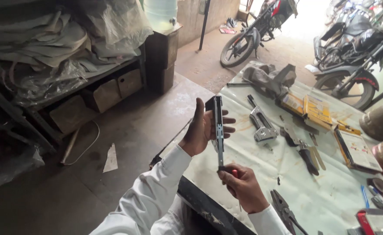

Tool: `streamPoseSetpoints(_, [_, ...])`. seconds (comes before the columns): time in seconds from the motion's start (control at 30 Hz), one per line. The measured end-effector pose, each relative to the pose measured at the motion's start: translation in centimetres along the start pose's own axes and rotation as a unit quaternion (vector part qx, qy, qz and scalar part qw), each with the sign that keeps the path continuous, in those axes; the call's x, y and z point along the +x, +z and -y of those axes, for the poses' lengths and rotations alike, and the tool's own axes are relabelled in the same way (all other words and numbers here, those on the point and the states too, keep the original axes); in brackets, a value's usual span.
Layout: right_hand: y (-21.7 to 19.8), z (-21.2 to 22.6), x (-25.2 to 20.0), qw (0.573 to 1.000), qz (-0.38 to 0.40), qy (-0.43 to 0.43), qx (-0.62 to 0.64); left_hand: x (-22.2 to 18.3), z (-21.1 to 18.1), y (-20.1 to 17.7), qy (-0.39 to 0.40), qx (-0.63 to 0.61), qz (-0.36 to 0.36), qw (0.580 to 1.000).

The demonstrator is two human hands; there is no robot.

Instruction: Disassembling and repairing a manual staple gun using tools.

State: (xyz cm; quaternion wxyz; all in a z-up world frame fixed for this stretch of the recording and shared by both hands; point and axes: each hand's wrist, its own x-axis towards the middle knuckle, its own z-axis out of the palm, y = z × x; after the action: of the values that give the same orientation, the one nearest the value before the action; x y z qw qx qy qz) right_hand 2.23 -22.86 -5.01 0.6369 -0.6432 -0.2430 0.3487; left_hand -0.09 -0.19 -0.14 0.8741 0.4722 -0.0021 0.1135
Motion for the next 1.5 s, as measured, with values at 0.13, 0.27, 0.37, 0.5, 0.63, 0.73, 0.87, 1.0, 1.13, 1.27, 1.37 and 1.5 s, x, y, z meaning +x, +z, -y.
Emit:
streamPoseSetpoints(0.13, [0.0,0.5,-0.2,0.994,0.074,0.080,-0.034,-0.4,0.5,0.5,-0.015,0.012,0.005,1.000])
streamPoseSetpoints(0.27, [-0.1,0.7,0.0,0.997,0.060,0.051,-0.011,-0.9,0.5,1.3,0.014,0.037,0.028,0.999])
streamPoseSetpoints(0.37, [0.0,0.0,0.3,0.998,0.059,0.031,-0.016,-1.3,0.3,1.9,0.032,0.052,0.040,0.997])
streamPoseSetpoints(0.5, [-0.2,-1.1,0.6,0.999,0.051,0.009,0.007,-1.8,0.0,2.5,0.064,0.053,0.058,0.995])
streamPoseSetpoints(0.63, [-0.4,-1.3,0.8,0.999,0.040,0.026,0.016,-2.6,-0.2,3.0,0.076,0.062,0.071,0.993])
streamPoseSetpoints(0.73, [-0.6,-2.4,1.1,0.996,0.084,0.034,0.001,-3.1,-0.5,3.2,0.086,0.075,0.073,0.991])
streamPoseSetpoints(0.87, [1.1,-1.5,0.4,0.996,0.083,-0.007,0.008,-3.9,-0.8,3.1,0.092,0.077,0.057,0.991])
streamPoseSetpoints(1.0, [2.4,-1.4,-0.5,0.997,0.055,0.026,0.038,-5.1,-1.3,2.8,0.079,0.080,0.030,0.993])
streamPoseSetpoints(1.13, [3.8,-1.9,-1.7,0.985,0.134,0.073,0.079,-7.7,-2.5,2.2,0.053,0.106,0.015,0.993])
streamPoseSetpoints(1.27, [7.4,-3.9,-3.7,0.975,0.113,0.158,0.112,-11.5,-3.6,0.6,0.023,0.121,0.005,0.992])
streamPoseSetpoints(1.37, [10.2,-7.2,-4.6,0.976,0.141,0.142,0.086,-14.4,-3.2,-1.8,0.006,0.123,-0.016,0.992])
streamPoseSetpoints(1.5, [13.5,-8.6,-4.7,0.946,0.235,0.149,0.167,-18.3,-3.8,-3.2,-0.003,0.167,-0.057,0.984])
